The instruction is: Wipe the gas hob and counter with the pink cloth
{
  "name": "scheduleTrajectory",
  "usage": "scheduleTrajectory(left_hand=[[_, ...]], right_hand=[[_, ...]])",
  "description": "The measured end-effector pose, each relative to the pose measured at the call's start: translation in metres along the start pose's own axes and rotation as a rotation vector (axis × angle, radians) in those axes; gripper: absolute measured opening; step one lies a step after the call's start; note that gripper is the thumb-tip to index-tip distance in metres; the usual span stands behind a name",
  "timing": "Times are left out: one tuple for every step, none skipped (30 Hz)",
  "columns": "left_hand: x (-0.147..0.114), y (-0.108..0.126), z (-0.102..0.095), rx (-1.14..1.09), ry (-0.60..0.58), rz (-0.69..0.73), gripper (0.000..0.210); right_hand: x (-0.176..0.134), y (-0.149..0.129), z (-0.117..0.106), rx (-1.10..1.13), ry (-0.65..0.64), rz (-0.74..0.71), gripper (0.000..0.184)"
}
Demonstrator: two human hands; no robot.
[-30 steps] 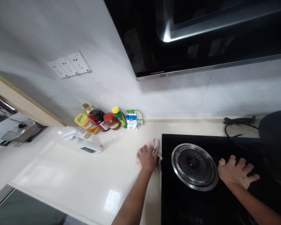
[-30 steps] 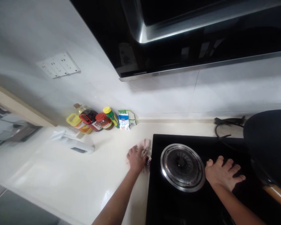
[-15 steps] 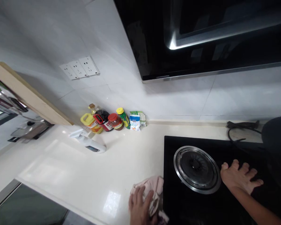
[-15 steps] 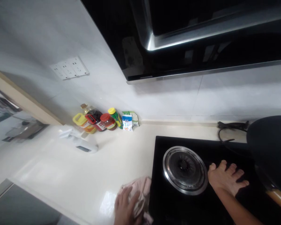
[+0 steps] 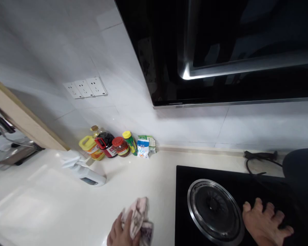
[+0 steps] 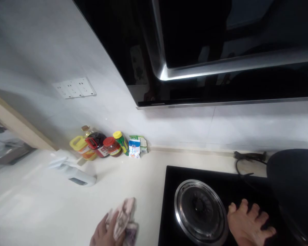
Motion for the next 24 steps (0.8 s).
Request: scheduleTrajectory(left_hand=[[0.017, 0.009, -0.002, -0.008, -0.016, -0.017, 0.054], [0.034, 0.021, -0.005, -0.018, -0.041, -0.025, 0.053], [0.051, 0.033, -0.009, -0.024, -0.059, -0.025, 0.051], [0.067, 0.047, -0.012, -0.028, -0.068, -0.032, 0.051], [0.084, 0.061, -0.014, -0.033, -0.090, -0.038, 0.051], [0.099, 0.075, -0.015, -0.045, -0.119, -0.058, 0.051], [0.114, 0.088, -0.016, -0.062, -0.147, -0.076, 0.052], [0.127, 0.101, -0.015, -0.073, -0.159, -0.085, 0.053], [0.137, 0.113, -0.015, -0.082, -0.163, -0.088, 0.054], [0.145, 0.124, -0.014, -0.092, -0.167, -0.082, 0.055], [0.149, 0.135, -0.013, -0.103, -0.168, -0.066, 0.055], [0.149, 0.145, -0.012, -0.115, -0.170, -0.041, 0.055], [0.146, 0.154, -0.012, -0.129, -0.174, -0.004, 0.055], [0.138, 0.163, -0.013, -0.145, -0.178, 0.043, 0.055], [0.127, 0.169, -0.014, -0.161, -0.182, 0.096, 0.054], [0.112, 0.175, -0.016, -0.176, -0.190, 0.151, 0.055], [0.095, 0.178, -0.018, -0.194, -0.191, 0.206, 0.054], [0.077, 0.179, -0.021, -0.216, -0.182, 0.252, 0.054], [0.058, 0.178, -0.023, -0.243, -0.158, 0.289, 0.052], [0.039, 0.174, -0.025, -0.270, -0.125, 0.315, 0.051], [0.021, 0.168, -0.026, -0.297, -0.089, 0.333, 0.051], [0.004, 0.160, -0.027, -0.318, -0.057, 0.344, 0.051], [-0.011, 0.151, -0.028, -0.331, -0.035, 0.349, 0.052], [-0.024, 0.142, -0.027, -0.333, -0.025, 0.356, 0.053]], right_hand=[[0.001, 0.000, 0.000, 0.010, -0.002, 0.004, 0.076], [0.001, 0.000, 0.000, 0.019, -0.006, 0.006, 0.076], [0.002, 0.000, 0.000, 0.025, -0.008, 0.010, 0.076], [0.002, -0.001, -0.001, 0.029, -0.010, 0.010, 0.076], [0.002, -0.001, -0.002, 0.031, -0.010, 0.009, 0.076], [0.002, -0.001, -0.003, 0.033, -0.008, 0.008, 0.076], [0.002, -0.002, -0.004, 0.036, -0.006, 0.006, 0.076], [0.001, -0.002, -0.005, 0.041, -0.005, 0.005, 0.076], [0.001, -0.002, -0.006, 0.046, -0.003, 0.001, 0.076], [0.001, -0.003, -0.006, 0.049, -0.002, -0.004, 0.076], [0.000, -0.003, -0.007, 0.049, -0.003, -0.006, 0.076], [0.000, -0.004, -0.008, 0.045, -0.005, -0.009, 0.076], [0.000, -0.004, -0.008, 0.037, -0.009, -0.010, 0.076], [-0.001, -0.004, -0.009, 0.027, -0.013, -0.011, 0.077], [-0.001, -0.004, -0.009, 0.017, -0.017, -0.011, 0.078], [-0.001, -0.004, -0.010, 0.008, -0.021, -0.009, 0.079], [-0.001, -0.004, -0.010, 0.003, -0.021, -0.008, 0.079], [-0.001, -0.004, -0.010, 0.002, -0.018, -0.010, 0.077], [-0.001, -0.004, -0.011, 0.005, -0.014, -0.011, 0.076], [-0.001, -0.004, -0.011, 0.009, -0.009, -0.013, 0.074], [-0.001, -0.004, -0.011, 0.014, -0.005, -0.016, 0.073], [-0.001, -0.004, -0.011, 0.018, -0.003, -0.018, 0.072], [-0.001, -0.003, -0.011, 0.020, -0.002, -0.018, 0.071], [-0.001, -0.003, -0.011, 0.018, -0.002, -0.018, 0.070]])
Point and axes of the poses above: each hand's wrist, its own x-axis towards the middle knuckle, its own z-axis out of the palm, y = z × x, the point moved 2 cm from there along x, towards the middle knuckle, and after that the axes turned 4 degrees about x, right-handed, at the moved point
